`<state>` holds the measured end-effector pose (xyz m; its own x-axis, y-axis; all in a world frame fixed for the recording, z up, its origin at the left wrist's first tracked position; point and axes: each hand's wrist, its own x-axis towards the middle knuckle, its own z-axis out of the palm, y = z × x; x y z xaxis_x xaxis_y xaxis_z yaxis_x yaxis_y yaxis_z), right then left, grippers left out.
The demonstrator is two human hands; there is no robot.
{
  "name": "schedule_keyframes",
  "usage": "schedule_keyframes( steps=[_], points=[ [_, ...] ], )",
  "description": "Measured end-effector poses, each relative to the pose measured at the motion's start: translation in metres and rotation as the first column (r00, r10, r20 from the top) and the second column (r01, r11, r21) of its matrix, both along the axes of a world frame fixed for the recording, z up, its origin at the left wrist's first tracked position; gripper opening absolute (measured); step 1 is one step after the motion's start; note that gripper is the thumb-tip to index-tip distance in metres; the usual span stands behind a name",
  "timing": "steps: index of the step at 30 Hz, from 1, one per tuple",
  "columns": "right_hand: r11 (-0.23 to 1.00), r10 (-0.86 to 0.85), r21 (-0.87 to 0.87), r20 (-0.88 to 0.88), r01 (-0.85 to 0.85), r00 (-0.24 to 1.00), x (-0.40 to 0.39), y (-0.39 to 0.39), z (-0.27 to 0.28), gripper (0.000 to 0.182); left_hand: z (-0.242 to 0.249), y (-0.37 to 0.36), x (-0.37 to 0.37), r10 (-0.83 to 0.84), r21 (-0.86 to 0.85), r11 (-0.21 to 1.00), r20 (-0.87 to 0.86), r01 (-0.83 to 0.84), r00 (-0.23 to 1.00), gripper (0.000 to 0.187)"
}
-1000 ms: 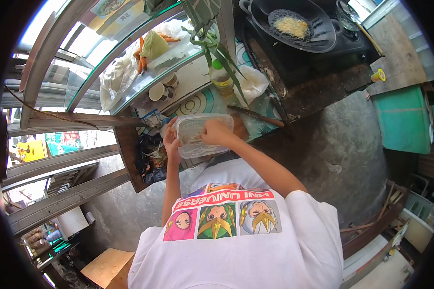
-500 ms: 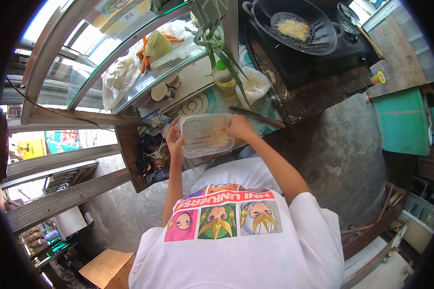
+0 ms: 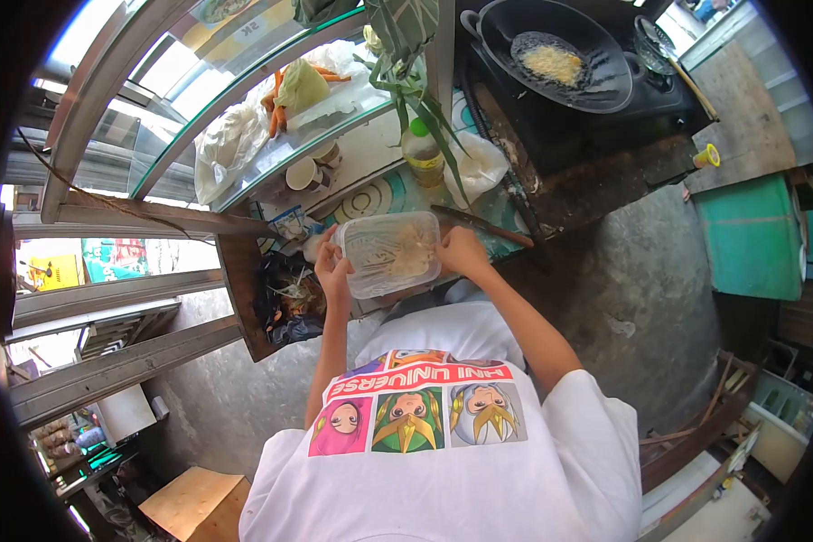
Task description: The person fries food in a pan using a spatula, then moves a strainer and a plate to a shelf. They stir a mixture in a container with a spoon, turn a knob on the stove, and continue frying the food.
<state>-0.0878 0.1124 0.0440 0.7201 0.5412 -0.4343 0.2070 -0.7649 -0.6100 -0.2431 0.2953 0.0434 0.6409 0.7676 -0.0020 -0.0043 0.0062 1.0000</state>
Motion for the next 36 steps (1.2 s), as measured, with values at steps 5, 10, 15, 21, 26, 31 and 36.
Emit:
schedule_keyframes(
  steps=[5, 10, 15, 21, 26, 31, 36],
  points=[
    [0.982, -0.079, 0.172, 0.002, 0.078, 0.997, -0.008, 0.016, 0.003, 0.025, 0.006, -0.012, 0.004, 0.112, 0.07, 0.992, -0.028, -0.109, 0.993, 0.018],
    [0.978, -0.198, 0.094, 0.157, 0.185, 0.968, -0.025, 0.006, -0.039, 0.027, 0.02, -0.03, 0.004, 0.086, 0.182, 0.98, -0.028, -0.08, 0.996, 0.018],
    [0.988, -0.156, 0.004, 0.015, 0.156, 0.988, -0.034, -0.017, -0.008, 0.029, 0.019, -0.035, -0.001, 0.052, 0.273, 0.961, -0.032, -0.041, 0.998, 0.018],
    [0.999, 0.001, 0.036, 0.135, -0.005, 0.991, -0.027, -0.02, 0.01, 0.026, 0.017, -0.038, -0.005, 0.042, 0.276, 0.96, 0.0, -0.04, 0.999, 0.018],
    [0.985, 0.175, -0.044, 0.31, -0.17, 0.934, -0.028, -0.006, 0.008, 0.021, 0.036, -0.051, 0.004, 0.01, 0.408, 0.913, -0.051, 0.012, 0.999, 0.018],
    [0.992, 0.103, -0.085, 0.18, -0.089, 0.978, -0.033, -0.003, 0.011, 0.021, 0.033, -0.054, 0.012, 0.069, 0.493, 0.87, -0.084, -0.019, 0.994, 0.018],
    [0.999, 0.03, -0.022, 0.072, -0.029, 0.997, -0.044, -0.021, 0.007, 0.022, 0.035, -0.052, 0.01, 0.072, 0.492, 0.87, -0.06, -0.033, 0.996, 0.018]
  ],
)
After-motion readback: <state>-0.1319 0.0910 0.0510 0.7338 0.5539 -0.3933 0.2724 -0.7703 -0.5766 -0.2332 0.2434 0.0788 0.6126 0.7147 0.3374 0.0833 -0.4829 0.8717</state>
